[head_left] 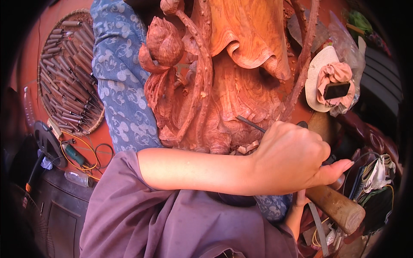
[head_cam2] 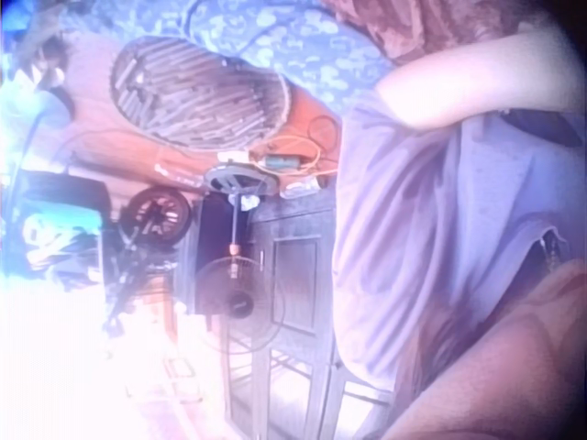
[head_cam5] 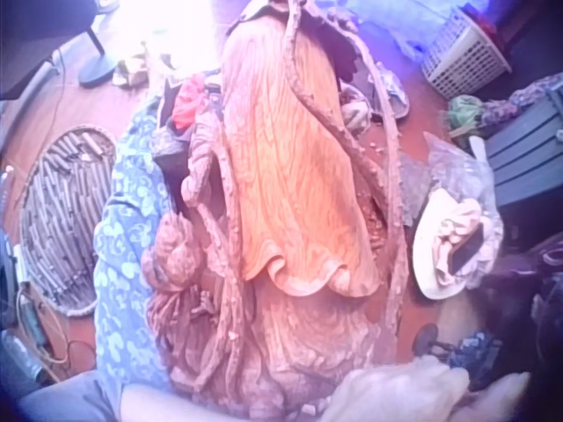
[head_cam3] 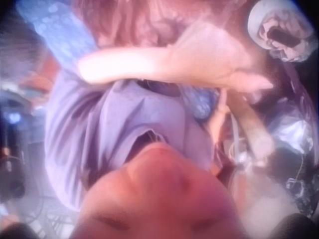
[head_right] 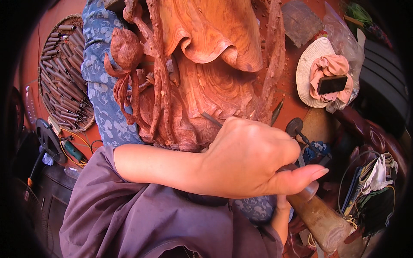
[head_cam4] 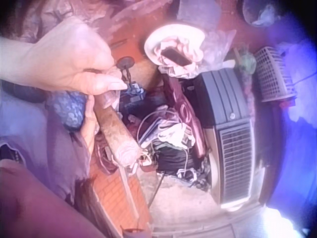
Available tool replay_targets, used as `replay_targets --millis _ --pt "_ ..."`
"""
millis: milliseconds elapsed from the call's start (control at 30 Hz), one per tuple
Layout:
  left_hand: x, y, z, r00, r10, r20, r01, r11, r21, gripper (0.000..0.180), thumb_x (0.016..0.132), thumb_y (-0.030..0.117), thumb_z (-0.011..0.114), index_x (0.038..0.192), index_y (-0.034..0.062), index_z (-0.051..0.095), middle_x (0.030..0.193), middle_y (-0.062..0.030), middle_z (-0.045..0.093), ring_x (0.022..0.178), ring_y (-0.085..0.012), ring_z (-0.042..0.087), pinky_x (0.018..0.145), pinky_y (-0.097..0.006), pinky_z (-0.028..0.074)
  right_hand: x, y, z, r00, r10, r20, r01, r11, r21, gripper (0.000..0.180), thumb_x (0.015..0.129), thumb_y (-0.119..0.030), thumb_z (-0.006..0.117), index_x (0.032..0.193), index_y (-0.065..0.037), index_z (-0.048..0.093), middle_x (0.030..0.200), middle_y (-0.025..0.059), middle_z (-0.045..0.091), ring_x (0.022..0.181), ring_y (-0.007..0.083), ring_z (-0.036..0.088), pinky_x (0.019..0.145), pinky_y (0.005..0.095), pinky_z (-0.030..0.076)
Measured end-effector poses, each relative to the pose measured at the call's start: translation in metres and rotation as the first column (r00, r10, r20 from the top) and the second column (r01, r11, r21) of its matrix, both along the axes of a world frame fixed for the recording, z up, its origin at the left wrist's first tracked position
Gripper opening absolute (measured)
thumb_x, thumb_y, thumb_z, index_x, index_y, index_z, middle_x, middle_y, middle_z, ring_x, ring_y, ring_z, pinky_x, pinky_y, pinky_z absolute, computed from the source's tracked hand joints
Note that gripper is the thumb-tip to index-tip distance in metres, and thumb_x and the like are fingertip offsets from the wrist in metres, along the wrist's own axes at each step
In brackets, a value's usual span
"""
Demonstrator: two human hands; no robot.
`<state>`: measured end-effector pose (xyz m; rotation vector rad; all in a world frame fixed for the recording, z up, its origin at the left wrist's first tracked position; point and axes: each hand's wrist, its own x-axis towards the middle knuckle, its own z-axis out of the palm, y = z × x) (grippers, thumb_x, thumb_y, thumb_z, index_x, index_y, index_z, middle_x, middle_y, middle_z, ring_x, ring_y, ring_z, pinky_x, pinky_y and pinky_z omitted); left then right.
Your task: The person carves a large reddish-brown wooden sculpture using a rotary power tool and then switches to a chisel and mallet. They refine surface details and remove wood shavings from the sculpture's intricate curves and crevices.
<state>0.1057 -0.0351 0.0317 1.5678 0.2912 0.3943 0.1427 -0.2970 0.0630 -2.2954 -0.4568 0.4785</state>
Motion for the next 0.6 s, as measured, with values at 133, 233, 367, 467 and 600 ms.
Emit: replay_targets --millis 133,233,367,467,600 --pt "-0.006 -0.002 -0.004 0.999 -0.035 0.042 0.033 0.998 0.05 0.051 0.086 0.043 0.069 0.054 0.0081 0.05 0.051 -0.0073 0.052 0.043 -0.0271 0.054 0.04 -0.038 0.041 -0.002 0.001 -0.004 1.0 0.0 0.011 0.0 1.0 -0.002 0.041 0.081 -0.024 0.076 0.106 -0.007 0.049 0.086 0.0068 0.06 0.076 0.0192 0.059 0.075 0.0364 0.048" --pt "-0.006 -0.003 -0.007 0.995 -0.029 0.098 0.024 0.999 0.046 0.049 0.086 0.043 0.068 0.056 0.0084 0.051 0.052 -0.0069 0.052 0.045 -0.0262 0.055 0.041 -0.037 0.042 -0.005 -0.001 -0.003 1.0 -0.007 0.028 0.007 1.0 -0.008 0.04 0.081 -0.023 0.076 0.106 -0.007 0.049 0.086 0.0067 0.06 0.076 0.0192 0.059 0.075 0.0366 0.048" --pt "-0.008 -0.003 -0.007 0.993 -0.047 0.107 0.038 0.996 0.083 0.048 0.086 0.043 0.068 0.057 0.009 0.052 0.052 -0.0072 0.052 0.046 -0.0262 0.056 0.041 -0.038 0.042 -0.006 -0.006 0.0 0.998 0.011 0.059 -0.01 1.0 -0.018 0.04 0.08 -0.022 0.076 0.105 -0.007 0.049 0.086 0.0066 0.06 0.075 0.0193 0.058 0.075 0.0367 0.048" --pt "-0.009 -0.004 -0.01 0.994 -0.044 0.1 0.035 0.995 0.094 0.049 0.086 0.044 0.068 0.056 0.0092 0.051 0.052 -0.0075 0.051 0.046 -0.0266 0.055 0.041 -0.038 0.042 -0.009 -0.01 -0.003 0.997 0.019 0.078 -0.019 1.0 -0.006 0.04 0.08 -0.022 0.076 0.105 -0.007 0.049 0.085 0.0065 0.06 0.075 0.0193 0.058 0.075 0.0368 0.048" --pt "-0.011 -0.005 -0.01 0.993 -0.054 0.1 0.044 0.994 0.101 0.052 0.086 0.044 0.068 0.053 0.0089 0.049 0.051 -0.0077 0.05 0.045 -0.0276 0.054 0.041 -0.038 0.041 -0.016 -0.017 -0.011 0.983 0.091 0.157 -0.068 0.987 -0.147 0.039 0.08 -0.021 0.076 0.104 -0.007 0.049 0.085 0.0064 0.059 0.075 0.0194 0.058 0.074 0.037 0.048"
